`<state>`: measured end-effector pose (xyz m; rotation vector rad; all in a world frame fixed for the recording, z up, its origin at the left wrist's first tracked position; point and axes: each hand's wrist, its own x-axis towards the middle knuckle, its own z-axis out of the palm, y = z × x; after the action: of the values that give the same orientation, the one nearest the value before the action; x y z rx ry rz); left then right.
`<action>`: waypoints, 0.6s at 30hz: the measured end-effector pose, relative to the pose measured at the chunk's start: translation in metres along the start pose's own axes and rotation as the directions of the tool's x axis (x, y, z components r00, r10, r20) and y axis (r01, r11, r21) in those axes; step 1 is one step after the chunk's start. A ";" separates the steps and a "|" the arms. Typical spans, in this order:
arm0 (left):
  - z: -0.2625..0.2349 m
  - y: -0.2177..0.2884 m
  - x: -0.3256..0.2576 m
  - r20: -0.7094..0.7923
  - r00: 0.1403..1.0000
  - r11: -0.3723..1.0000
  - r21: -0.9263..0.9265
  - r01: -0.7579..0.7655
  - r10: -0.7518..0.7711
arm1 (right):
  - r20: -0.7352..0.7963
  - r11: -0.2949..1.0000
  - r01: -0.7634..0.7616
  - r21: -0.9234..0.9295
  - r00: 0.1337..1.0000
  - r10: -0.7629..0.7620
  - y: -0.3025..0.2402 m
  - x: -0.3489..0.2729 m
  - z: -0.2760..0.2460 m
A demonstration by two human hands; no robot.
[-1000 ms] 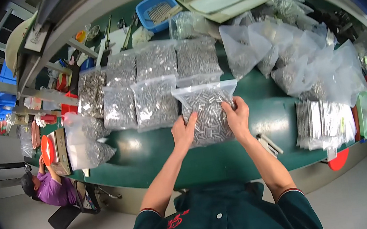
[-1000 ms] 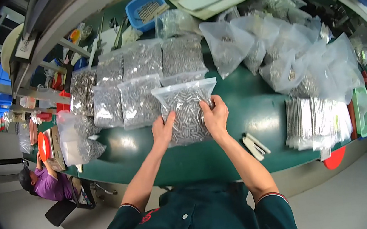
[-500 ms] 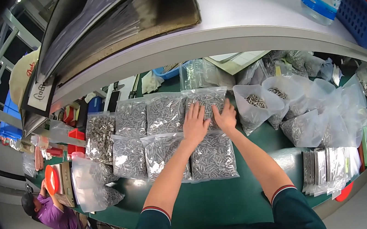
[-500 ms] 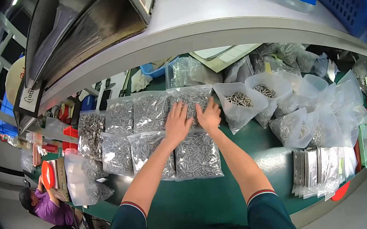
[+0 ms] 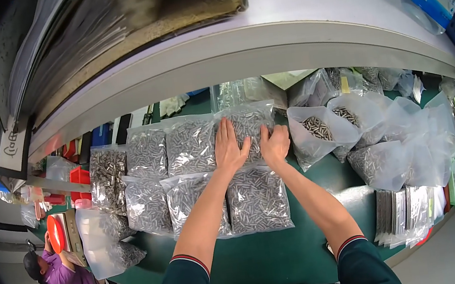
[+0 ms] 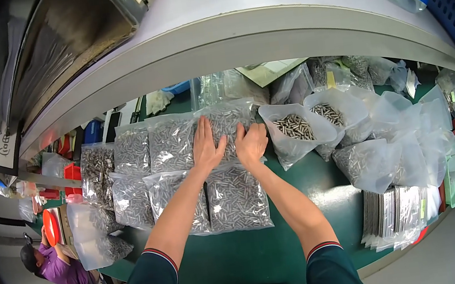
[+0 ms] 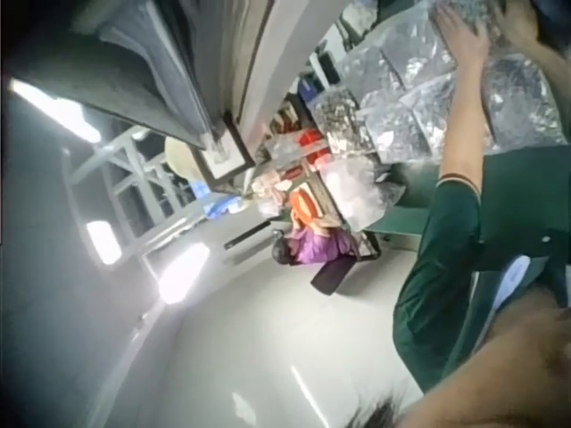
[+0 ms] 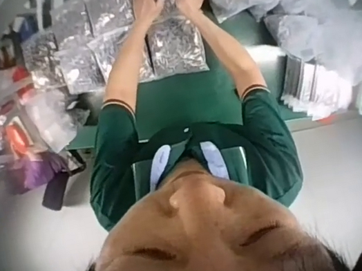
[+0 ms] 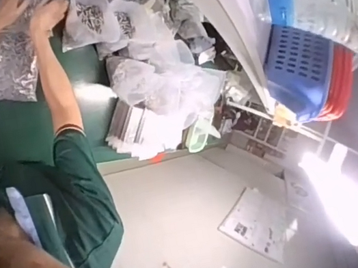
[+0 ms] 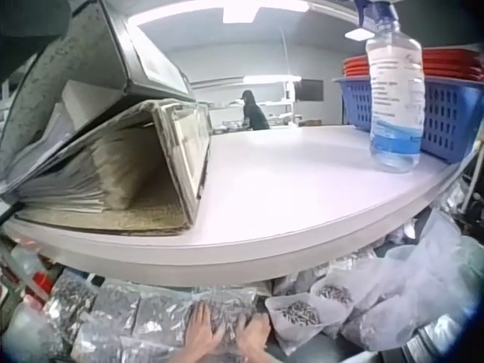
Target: Sealing small metal components into plastic bags using a stapler at a manufacturing workstation.
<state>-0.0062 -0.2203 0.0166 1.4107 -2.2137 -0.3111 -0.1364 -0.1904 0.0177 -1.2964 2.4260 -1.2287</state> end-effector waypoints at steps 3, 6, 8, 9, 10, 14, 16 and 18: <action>0.001 0.007 0.017 0.012 1.000 1.000 -0.008 -0.007 0.007 | -0.060 0.999 -0.045 0.021 0.997 0.046 0.000 0.014 0.000; 0.012 0.018 0.017 0.116 0.992 0.999 0.012 0.042 -0.043 | -0.031 0.998 0.029 -0.053 0.999 -0.031 0.021 0.004 -0.008; 0.010 0.013 0.014 0.163 0.985 0.998 0.029 0.049 -0.053 | -0.062 0.972 0.233 -0.020 0.970 -0.234 0.026 -0.013 -0.024; 0.003 0.004 0.012 0.191 0.977 0.994 0.062 0.086 -0.097 | -0.070 0.972 0.235 -0.014 0.969 -0.236 0.019 -0.023 -0.041; 0.002 -0.004 0.003 0.118 0.986 0.990 0.094 0.107 -0.118 | -0.059 0.906 0.409 0.110 0.913 -0.405 0.009 -0.036 -0.067; 0.003 0.018 -0.014 -0.036 0.999 0.994 0.103 0.039 -0.035 | 0.038 0.784 0.586 0.204 0.795 -0.605 0.008 -0.038 -0.179; -0.001 0.045 -0.018 -0.043 0.999 0.996 0.083 -0.013 0.016 | 0.031 0.814 0.570 0.112 0.817 -0.576 0.021 -0.023 -0.202; -0.005 0.068 -0.032 -0.052 0.997 0.996 0.072 -0.052 0.056 | 0.033 0.849 0.522 0.077 0.850 -0.526 0.020 -0.013 -0.213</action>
<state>-0.0465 -0.1617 0.0419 1.3763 -2.2343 -0.1762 -0.2378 -0.0477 0.1408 -2.0299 2.0299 -1.3429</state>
